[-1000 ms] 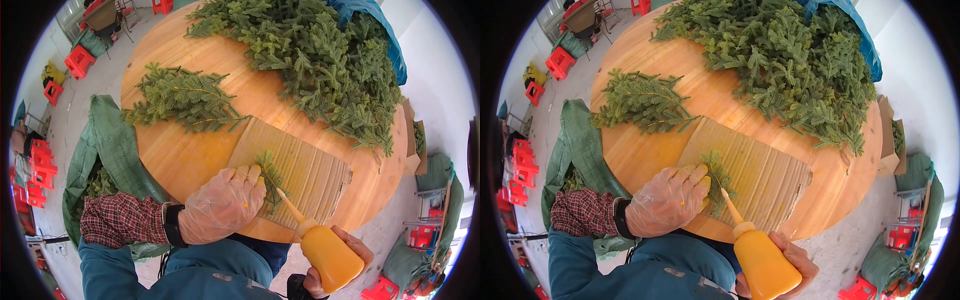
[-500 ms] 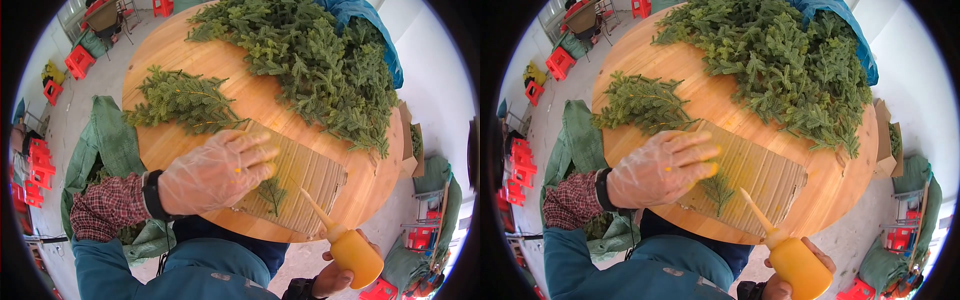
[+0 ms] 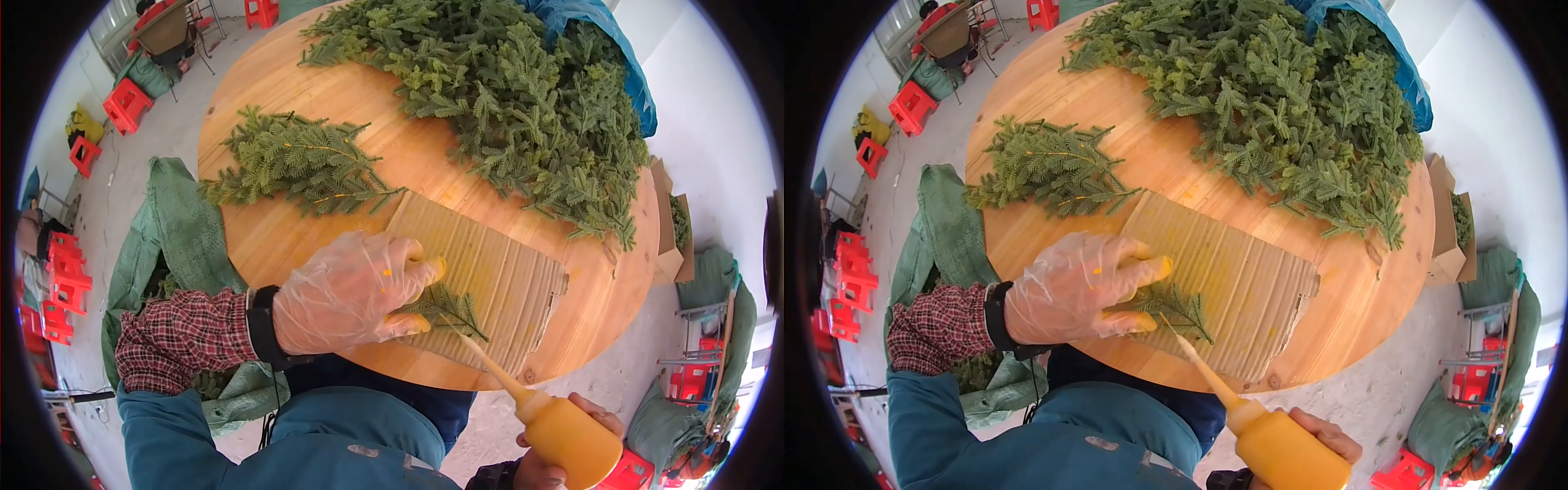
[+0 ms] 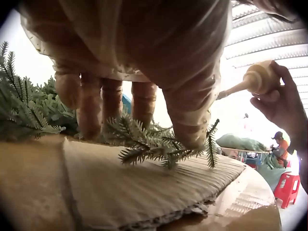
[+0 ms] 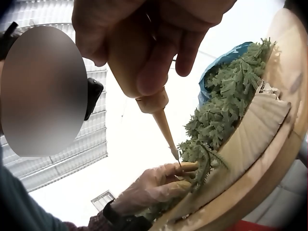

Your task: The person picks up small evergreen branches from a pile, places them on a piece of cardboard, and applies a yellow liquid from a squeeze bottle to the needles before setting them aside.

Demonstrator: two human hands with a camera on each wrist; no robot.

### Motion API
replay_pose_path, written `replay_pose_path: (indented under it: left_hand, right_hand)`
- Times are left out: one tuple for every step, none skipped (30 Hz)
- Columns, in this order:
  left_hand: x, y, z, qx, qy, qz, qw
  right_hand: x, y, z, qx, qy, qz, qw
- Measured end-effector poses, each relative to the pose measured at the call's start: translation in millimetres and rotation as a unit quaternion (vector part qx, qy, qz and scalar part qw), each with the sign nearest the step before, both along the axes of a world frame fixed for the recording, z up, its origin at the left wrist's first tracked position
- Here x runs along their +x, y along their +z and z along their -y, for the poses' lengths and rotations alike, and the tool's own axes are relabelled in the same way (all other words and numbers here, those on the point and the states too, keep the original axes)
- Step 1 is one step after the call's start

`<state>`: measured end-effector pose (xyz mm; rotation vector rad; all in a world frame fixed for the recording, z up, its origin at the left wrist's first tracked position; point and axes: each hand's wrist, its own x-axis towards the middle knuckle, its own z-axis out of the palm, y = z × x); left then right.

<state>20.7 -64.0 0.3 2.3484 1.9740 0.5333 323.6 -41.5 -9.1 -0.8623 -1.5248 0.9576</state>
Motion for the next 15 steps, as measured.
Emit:
replay_pose_path:
  left_hand:
    - [-3, -2, 1, 0.007, -0.016, -0.011, 1.0]
    - [-5, -4, 2, 0.014, -0.032, -0.023, 0.999]
    - [-7, -5, 3, 0.021, -0.048, -0.033, 0.998]
    - [-7, -7, 4, 0.02, -0.048, -0.032, 0.998]
    - [-6, -9, 4, 0.004, -0.043, -0.027, 0.999]
    - [-5, -10, 5, -0.011, -0.038, -0.021, 0.999]
    - [-4, -11, 5, -0.028, -0.034, -0.015, 0.999]
    - [-4, -12, 5, -0.028, -0.035, -0.014, 0.999]
    - [-3, -12, 5, -0.034, -0.034, -0.01, 0.999]
    - [-3, -12, 5, -0.039, -0.033, -0.006, 0.999]
    - [-2, -12, 5, -0.044, -0.032, -0.002, 0.999]
    - [-2, -12, 4, -0.043, -0.032, -0.001, 0.999]
    - [-2, -13, 4, -0.044, -0.029, -0.002, 0.999]
    - [-1, -13, 4, -0.046, -0.027, -0.002, 0.999]
    - [-1, -14, 4, -0.047, -0.024, -0.003, 0.999]
  right_hand:
    - [-5, 4, 5, -0.011, 0.016, 0.002, 1.0]
    - [-7, 2, 6, -0.012, 0.015, 0.002, 1.0]
    - [-9, -1, 7, -0.014, 0.017, -0.001, 1.0]
    - [-12, -3, 8, -0.016, 0.02, -0.004, 1.0]
    - [-14, -5, 9, -0.017, 0.023, -0.007, 1.0]
    - [-16, -8, 9, -0.018, 0.026, -0.01, 0.999]
    - [-17, -10, 10, -0.02, 0.029, -0.012, 0.999]
    - [-18, -12, 11, -0.022, 0.031, -0.014, 0.999]
    - [-19, -13, 11, -0.023, 0.033, -0.016, 0.999]
    - [-19, -15, 11, -0.023, 0.033, -0.015, 0.999]
    - [-20, -16, 11, -0.017, 0.03, -0.009, 0.999]
    - [-20, -17, 10, -0.011, 0.027, -0.003, 1.0]
    - [-20, -18, 10, -0.005, 0.024, 0.002, 1.0]
    - [-21, -18, 9, -0.005, 0.024, 0.003, 1.0]
    - [-21, -17, 8, 0.003, -0.007, 0.031, 0.999]
